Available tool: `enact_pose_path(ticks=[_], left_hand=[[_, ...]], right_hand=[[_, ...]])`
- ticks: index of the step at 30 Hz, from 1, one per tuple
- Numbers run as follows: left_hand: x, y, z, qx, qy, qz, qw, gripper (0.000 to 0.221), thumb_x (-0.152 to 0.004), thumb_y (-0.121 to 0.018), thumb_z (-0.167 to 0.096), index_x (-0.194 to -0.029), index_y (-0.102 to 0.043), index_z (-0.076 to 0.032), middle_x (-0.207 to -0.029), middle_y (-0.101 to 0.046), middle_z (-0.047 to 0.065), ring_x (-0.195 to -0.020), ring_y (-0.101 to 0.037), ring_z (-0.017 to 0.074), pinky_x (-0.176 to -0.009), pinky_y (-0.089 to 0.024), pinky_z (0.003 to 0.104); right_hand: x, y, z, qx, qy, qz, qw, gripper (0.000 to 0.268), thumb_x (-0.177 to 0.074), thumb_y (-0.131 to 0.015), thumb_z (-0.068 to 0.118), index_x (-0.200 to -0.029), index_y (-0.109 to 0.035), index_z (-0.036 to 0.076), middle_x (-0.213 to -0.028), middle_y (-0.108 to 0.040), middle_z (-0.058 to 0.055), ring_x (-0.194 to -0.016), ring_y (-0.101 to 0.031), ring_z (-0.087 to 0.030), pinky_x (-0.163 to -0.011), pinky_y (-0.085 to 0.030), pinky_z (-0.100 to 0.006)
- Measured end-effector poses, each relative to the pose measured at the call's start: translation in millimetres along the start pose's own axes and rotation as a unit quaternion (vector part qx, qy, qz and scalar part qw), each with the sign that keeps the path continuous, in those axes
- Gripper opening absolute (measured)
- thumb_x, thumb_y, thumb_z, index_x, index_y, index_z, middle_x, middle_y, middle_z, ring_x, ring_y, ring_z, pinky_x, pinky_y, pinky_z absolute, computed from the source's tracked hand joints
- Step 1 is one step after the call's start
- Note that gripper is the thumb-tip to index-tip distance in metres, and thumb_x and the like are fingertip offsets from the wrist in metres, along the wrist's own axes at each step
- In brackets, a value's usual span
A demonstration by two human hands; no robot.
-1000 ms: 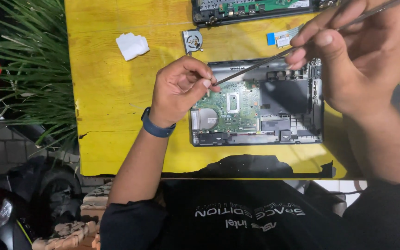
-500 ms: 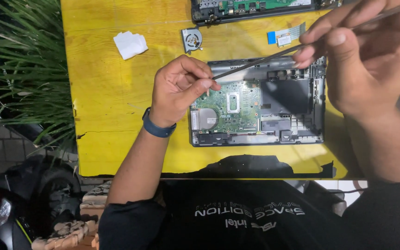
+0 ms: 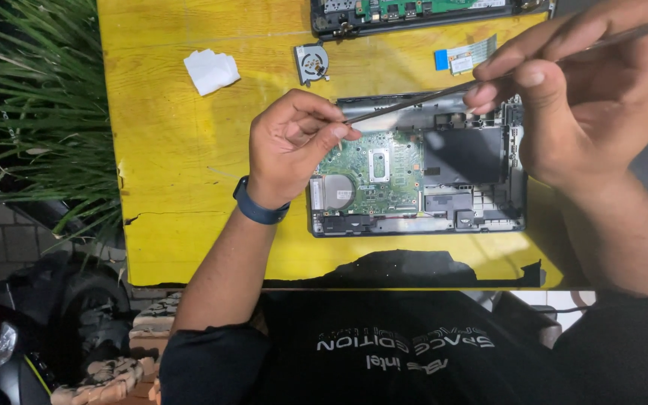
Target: Reinstalling a motherboard into a laptop chassis by cleaning the area, aligning the board, and securing it with screws.
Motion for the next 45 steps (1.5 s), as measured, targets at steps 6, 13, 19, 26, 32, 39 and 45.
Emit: enact_pose_path(ticks=[6, 13, 19, 26, 32, 39, 45], left_hand=[[-2.4, 5.7, -1.9, -0.133, -0.024, 0.025, 0.990, 0.016, -0.097, -0.076, 0.000, -0.110, -0.067, -0.005, -0.100, -0.074, 0.010, -0.091, -0.073, 0.0181, -0.085, -0.062, 0.028], [-7.1, 12.9, 10.9, -0.354, -0.081, 0.073, 0.929, 0.009, -0.095, -0.076, -0.012, -0.103, -0.073, -0.010, -0.099, -0.075, 0.003, -0.089, -0.062, 0.0212, -0.075, -0.050, 0.037], [-4.5, 17.0, 28.4, -0.430, -0.086, 0.129, 0.889, 0.008, -0.097, -0.070, -0.017, -0.097, -0.071, -0.009, -0.091, -0.072, 0.006, -0.086, -0.058, 0.0274, -0.079, -0.046, 0.044], [-4.6, 17.2, 28.3, -0.431, -0.082, 0.143, 0.887, 0.016, -0.098, -0.060, -0.006, -0.105, -0.074, -0.009, -0.090, -0.071, 0.008, -0.087, -0.058, 0.0287, -0.081, -0.047, 0.043], [-3.6, 17.0, 29.5, -0.426, -0.097, 0.143, 0.888, 0.013, -0.099, -0.061, -0.005, -0.104, -0.073, -0.005, -0.085, -0.067, 0.012, -0.085, -0.059, 0.0312, -0.076, -0.047, 0.043], [-3.8, 15.2, 25.2, -0.422, -0.113, 0.149, 0.887, 0.010, -0.099, -0.060, -0.002, -0.100, -0.071, -0.003, -0.090, -0.072, 0.012, -0.085, -0.063, 0.0319, -0.081, -0.048, 0.043], [-4.4, 14.8, 24.9, -0.425, -0.115, 0.148, 0.886, 0.009, -0.098, -0.060, -0.002, -0.095, -0.069, -0.003, -0.090, -0.072, 0.011, -0.085, -0.062, 0.0316, -0.082, -0.048, 0.043]], right_hand=[[-17.8, -16.1, 7.6, 0.017, 0.032, 0.059, 0.998, 0.021, -0.119, -0.041, -0.008, -0.104, -0.027, -0.013, -0.092, -0.055, -0.041, -0.079, -0.068, -0.043, -0.068, -0.059, -0.045], [-56.1, -56.7, -1.8, 0.221, -0.009, 0.215, 0.951, 0.019, -0.127, -0.062, 0.006, -0.110, -0.068, -0.002, -0.089, -0.075, -0.006, -0.084, -0.077, -0.017, -0.073, -0.052, -0.029], [-63.5, -91.3, -24.5, 0.193, 0.024, 0.285, 0.939, 0.006, -0.119, -0.055, 0.005, -0.118, -0.056, -0.001, -0.090, -0.064, -0.010, -0.075, -0.061, -0.026, -0.069, -0.042, -0.041], [-65.5, -98.4, -21.5, 0.190, 0.096, 0.272, 0.938, 0.011, -0.118, -0.053, 0.005, -0.114, -0.055, -0.004, -0.101, -0.058, -0.016, -0.080, -0.055, -0.033, -0.072, -0.040, -0.044], [-65.2, -99.3, -10.2, 0.167, 0.131, 0.264, 0.941, 0.012, -0.118, -0.051, 0.004, -0.111, -0.051, -0.007, -0.100, -0.055, -0.018, -0.083, -0.052, -0.035, -0.075, -0.038, -0.045], [-59.6, -100.7, -14.9, 0.159, 0.097, 0.263, 0.947, 0.013, -0.118, -0.056, 0.004, -0.116, -0.049, -0.006, -0.095, -0.060, -0.015, -0.071, -0.059, -0.032, -0.062, -0.040, -0.040], [-56.4, -99.7, -16.5, 0.173, 0.092, 0.243, 0.950, 0.016, -0.120, -0.057, 0.009, -0.115, -0.051, -0.005, -0.090, -0.059, -0.014, -0.068, -0.056, -0.029, -0.061, -0.039, -0.038]])
Point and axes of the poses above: each hand's wrist, its own x-axis away from the middle knuckle, its own y-axis out of the back of the hand, z = x × y, the point moved 6 cm from there along -x, towards the middle knuckle
